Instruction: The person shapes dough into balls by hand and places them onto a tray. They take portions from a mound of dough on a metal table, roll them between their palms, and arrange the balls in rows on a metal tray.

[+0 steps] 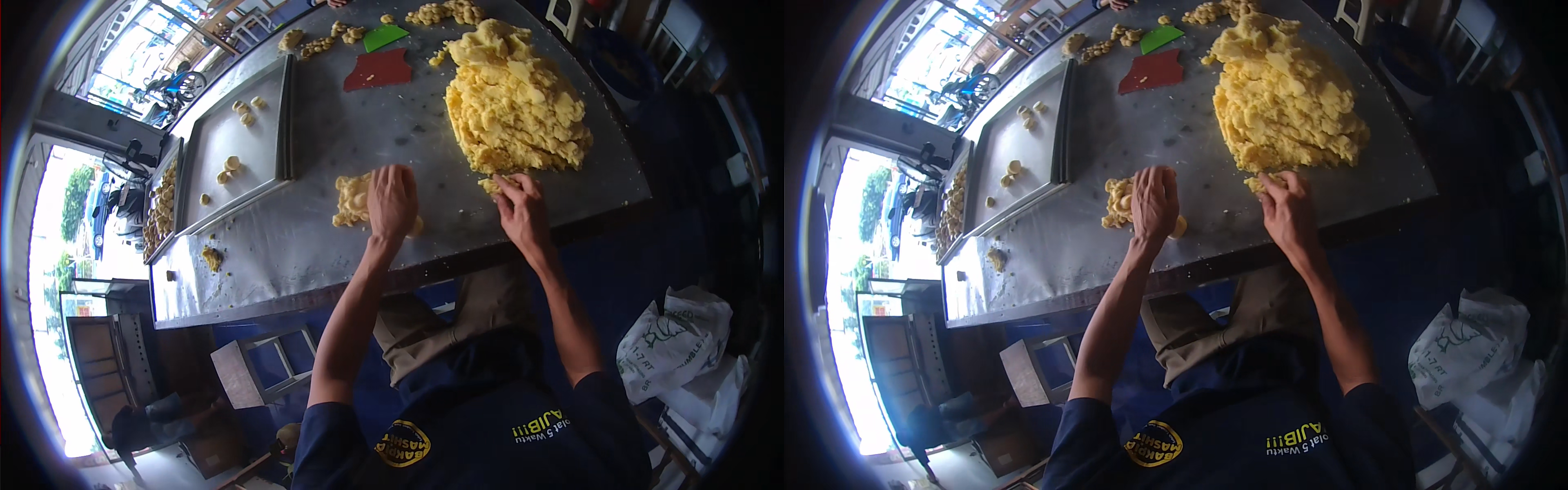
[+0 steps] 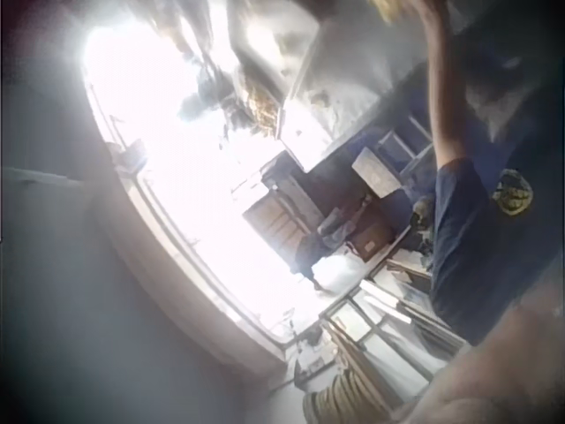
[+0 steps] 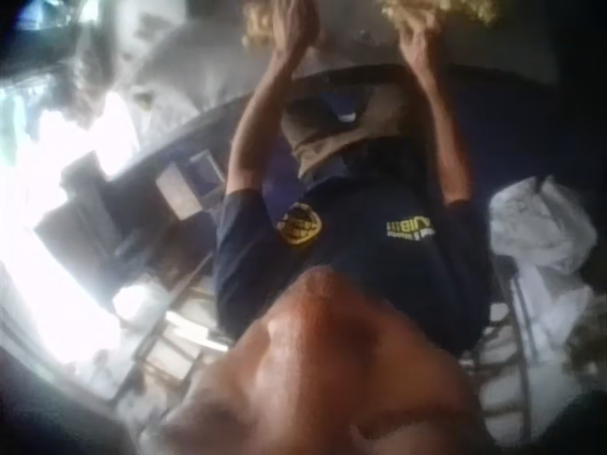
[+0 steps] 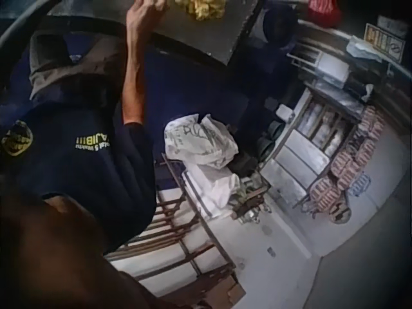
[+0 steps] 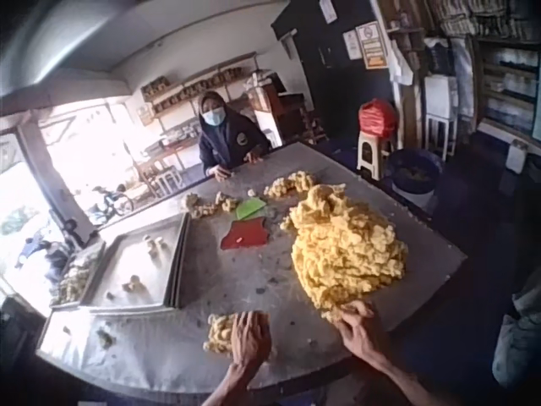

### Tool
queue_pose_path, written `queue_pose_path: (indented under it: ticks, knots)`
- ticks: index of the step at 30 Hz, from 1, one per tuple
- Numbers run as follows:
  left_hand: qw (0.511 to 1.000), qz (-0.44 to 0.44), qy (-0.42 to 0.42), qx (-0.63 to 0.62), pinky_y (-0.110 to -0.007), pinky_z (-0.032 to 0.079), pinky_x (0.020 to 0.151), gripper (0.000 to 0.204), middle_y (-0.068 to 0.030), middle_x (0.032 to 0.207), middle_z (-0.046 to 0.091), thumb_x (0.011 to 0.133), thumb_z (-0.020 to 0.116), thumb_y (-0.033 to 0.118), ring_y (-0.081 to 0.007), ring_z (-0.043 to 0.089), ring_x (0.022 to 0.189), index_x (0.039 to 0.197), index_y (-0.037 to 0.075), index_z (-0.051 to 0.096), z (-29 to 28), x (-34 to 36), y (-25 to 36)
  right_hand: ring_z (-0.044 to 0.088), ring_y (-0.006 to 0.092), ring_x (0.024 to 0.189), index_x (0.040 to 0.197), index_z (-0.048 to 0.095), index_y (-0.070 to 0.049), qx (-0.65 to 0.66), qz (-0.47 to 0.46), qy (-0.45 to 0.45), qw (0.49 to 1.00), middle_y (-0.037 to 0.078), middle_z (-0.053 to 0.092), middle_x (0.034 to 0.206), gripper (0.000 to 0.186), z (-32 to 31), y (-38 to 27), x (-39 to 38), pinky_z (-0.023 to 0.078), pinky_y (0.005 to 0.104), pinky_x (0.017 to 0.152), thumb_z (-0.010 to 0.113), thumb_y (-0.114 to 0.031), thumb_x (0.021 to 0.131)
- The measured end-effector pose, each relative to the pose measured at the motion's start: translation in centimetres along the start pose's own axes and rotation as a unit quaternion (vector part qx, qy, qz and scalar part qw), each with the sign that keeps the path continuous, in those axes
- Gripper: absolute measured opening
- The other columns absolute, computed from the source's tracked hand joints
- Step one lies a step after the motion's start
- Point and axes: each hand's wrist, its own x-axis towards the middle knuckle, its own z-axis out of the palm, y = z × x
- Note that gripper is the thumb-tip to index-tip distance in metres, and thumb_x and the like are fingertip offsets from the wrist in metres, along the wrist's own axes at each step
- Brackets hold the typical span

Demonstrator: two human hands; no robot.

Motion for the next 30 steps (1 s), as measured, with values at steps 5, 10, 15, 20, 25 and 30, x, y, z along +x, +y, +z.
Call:
queue_pose_path:
  ticks: [5,10,15,20,25,30]
  knots:
    - [0.986,0.144,-0.052,0.066,-0.042,0.047,0.087,0.014,-0.0138,0.094,0.064,0.095,0.06,0.012,-0.0291,0.061,0.101,0.104,0.002,0.064,-4.4,-5.4,1.8,0.059,0.0375,0.094,0.117,0.069,-0.003,0.07,0.059,-0.016,0.996,0.018,0.058,0.103,0.032,-0.9,1.9,1.3,0.048,0.0427,0.083,0.071,-0.007,0.086]
    - [0.988,-0.116,0.073,-0.067,-0.037,0.054,0.084,0.048,-0.0161,0.129,0.057,0.085,0.071,0.003,-0.0281,0.058,0.11,0.131,0.007,0.057,-9.7,-5.6,-1.7,0.058,0.0394,0.105,0.118,0.069,-0.001,-0.003,0.029,-0.02,0.999,0.021,0.057,0.111,0.032,-0.6,1.5,1.3,0.048,0.0433,0.089,0.071,-0.006,0.086]
    - [0.995,-0.018,0.007,0.099,-0.041,0.049,0.1,0.054,-0.0164,0.136,0.057,0.082,0.072,0.002,-0.0335,0.056,0.12,0.133,0.007,0.056,-11.4,-5.7,-8.2,0.056,0.0422,0.116,0.122,0.066,0.0,-0.078,-0.036,-0.014,0.996,0.024,0.056,0.127,0.031,-0.1,1.1,-0.4,0.047,0.0433,0.097,0.064,-0.003,0.091]
    - [0.991,-0.121,0.054,0.015,-0.041,0.053,0.082,0.019,-0.0163,0.104,0.068,0.091,0.06,0.005,-0.0343,0.066,0.095,0.109,0.004,0.066,-9.0,-7.8,-9.2,0.059,0.0387,0.109,0.133,0.058,-0.001,-0.003,0.003,-0.087,0.996,0.021,0.06,0.12,0.043,-2.0,1.4,-0.9,0.048,0.0428,0.093,0.061,0.001,0.091]
    - [0.94,-0.255,0.158,-0.164,-0.04,0.054,0.078,0.017,-0.0169,0.098,0.07,0.094,0.058,0.009,-0.0317,0.069,0.084,0.107,0.002,0.066,-7.2,-6.7,-10.1,0.057,0.0393,0.111,0.136,0.055,0.002,0.0,0.025,-0.062,0.998,0.022,0.054,0.126,0.046,-1.3,2.4,0.7,0.048,0.0434,0.096,0.06,0.003,0.09]
    - [0.972,-0.215,0.076,-0.056,-0.043,0.052,0.084,0.023,-0.0211,0.1,0.068,0.092,0.06,0.016,-0.0363,0.067,0.095,0.107,-0.001,0.064,-5.9,-6.3,-10.6,0.058,0.0395,0.112,0.132,0.058,0.002,-0.12,-0.038,-0.046,0.991,0.021,0.055,0.131,0.04,-0.6,1.7,-1.2,0.048,0.0448,0.097,0.058,0.004,0.092]
